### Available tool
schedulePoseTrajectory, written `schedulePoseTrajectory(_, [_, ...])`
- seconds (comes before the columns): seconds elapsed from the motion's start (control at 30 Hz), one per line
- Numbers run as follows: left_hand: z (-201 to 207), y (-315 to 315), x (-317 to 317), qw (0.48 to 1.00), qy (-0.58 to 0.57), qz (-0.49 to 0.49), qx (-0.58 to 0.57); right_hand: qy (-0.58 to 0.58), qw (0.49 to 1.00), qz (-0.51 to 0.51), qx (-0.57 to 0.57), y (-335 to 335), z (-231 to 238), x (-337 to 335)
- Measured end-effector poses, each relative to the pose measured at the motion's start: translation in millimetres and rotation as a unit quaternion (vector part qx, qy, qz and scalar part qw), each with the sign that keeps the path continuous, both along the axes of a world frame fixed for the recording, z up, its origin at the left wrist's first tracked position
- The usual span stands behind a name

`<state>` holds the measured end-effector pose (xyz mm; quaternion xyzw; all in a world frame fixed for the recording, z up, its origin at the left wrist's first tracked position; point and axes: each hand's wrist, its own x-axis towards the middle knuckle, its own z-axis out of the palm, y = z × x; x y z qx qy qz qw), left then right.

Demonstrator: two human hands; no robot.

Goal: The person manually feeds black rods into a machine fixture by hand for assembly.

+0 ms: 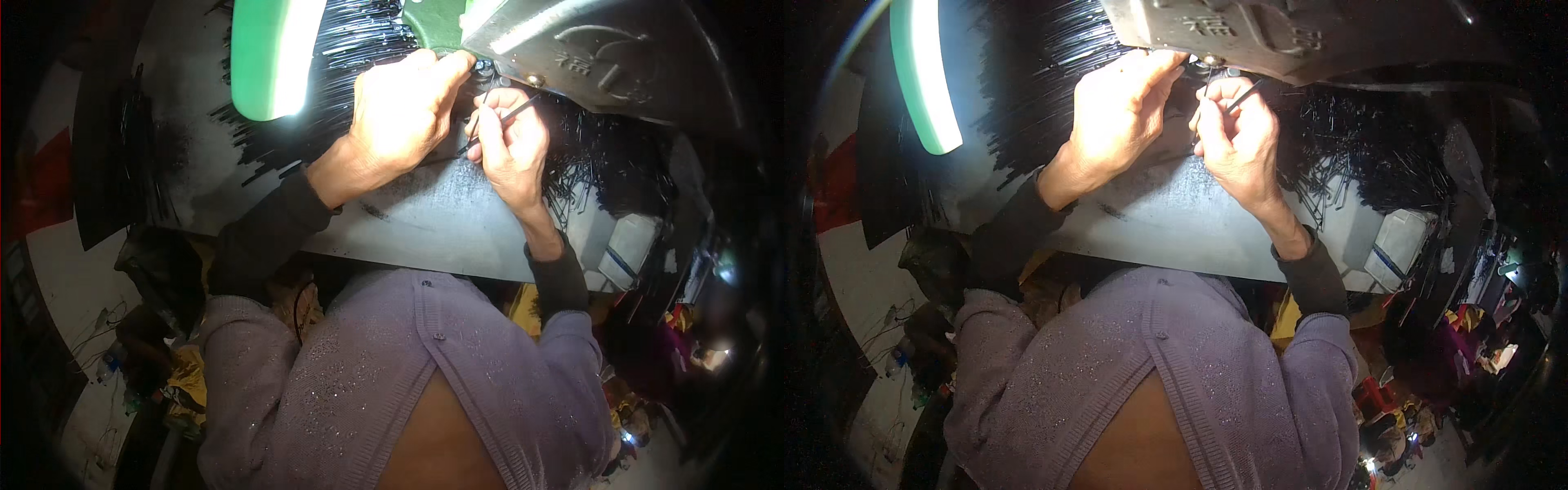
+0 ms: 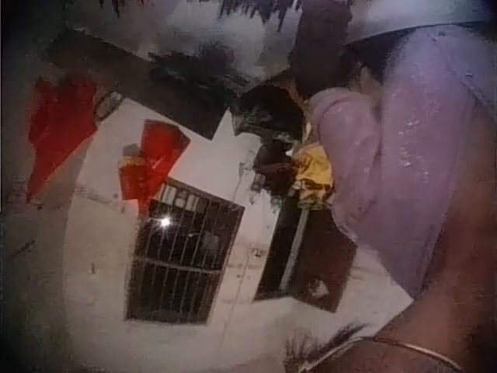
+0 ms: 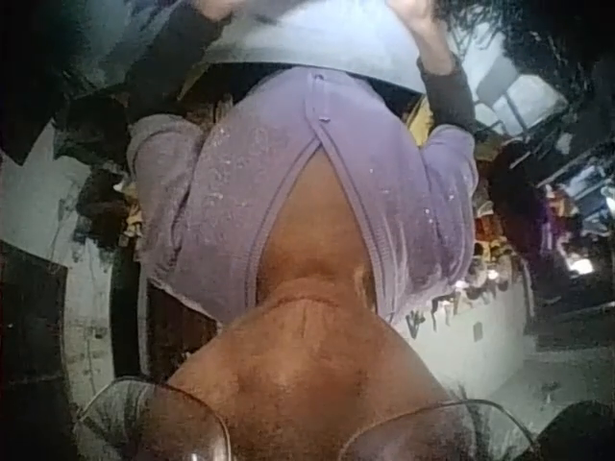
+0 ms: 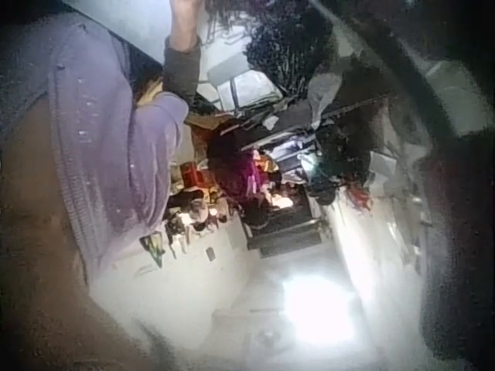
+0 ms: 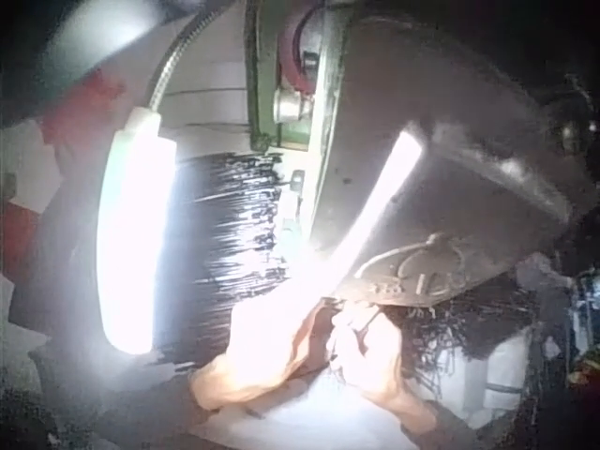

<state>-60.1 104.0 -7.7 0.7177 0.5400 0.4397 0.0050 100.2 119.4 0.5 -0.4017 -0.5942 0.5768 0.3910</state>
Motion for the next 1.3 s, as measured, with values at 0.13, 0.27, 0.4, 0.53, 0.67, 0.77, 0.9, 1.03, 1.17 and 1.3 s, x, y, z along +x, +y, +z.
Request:
schedulePoseTrajectory(0.13, [22.2,-12.4,-2.4,0.988,0.143,0.016,-0.064,-0.011,1.0,0.004,-0.01,1.0,4.8,3.0])
schedulePoseTrajectory(0.27, [41.7,-16.0,-6.5,0.92,0.383,0.017,-0.08,-0.021,0.997,0.0,-0.073,-1.4,13.8,5.4])
schedulePoseTrajectory(0.4, [33.0,-20.6,-15.1,0.976,0.188,-0.064,-0.088,0.067,0.99,-0.007,-0.125,-13.3,15.2,3.0])
schedulePoseTrajectory(0.53, [48.8,-45.8,-25.6,0.766,-0.396,-0.127,-0.491,0.159,0.982,0.025,-0.095,-20.1,16.2,1.0])
schedulePoseTrajectory(0.67, [46.6,-51.9,-43.7,0.624,-0.54,-0.151,-0.544,0.182,0.978,0.053,-0.089,-16.5,10.4,-1.5])
schedulePoseTrajectory(0.77, [41.5,-46.7,-55.3,0.55,-0.584,-0.198,-0.564,0.199,0.969,0.057,-0.132,-13.7,8.5,-3.3])
schedulePoseTrajectory(0.9, [42.1,-47.2,-59.8,0.526,-0.597,-0.2,-0.572,0.213,0.952,0.049,-0.212,-9.8,10.8,-11.2])
schedulePoseTrajectory(1.03, [45.2,-50.9,-62.3,0.599,-0.539,-0.175,-0.565,0.228,0.941,0.087,-0.237,0.1,6.6,-15.6])
schedulePoseTrajectory(1.17, [53.6,-53.0,-69.2,0.683,-0.443,-0.176,-0.554,0.26,0.924,0.101,-0.262,2.4,8.1,-20.5])
schedulePoseTrajectory(1.3, [64.2,-49.9,-69.7,0.783,-0.254,-0.143,-0.549,0.275,0.92,0.115,-0.256,0.7,8.8,-16.6])
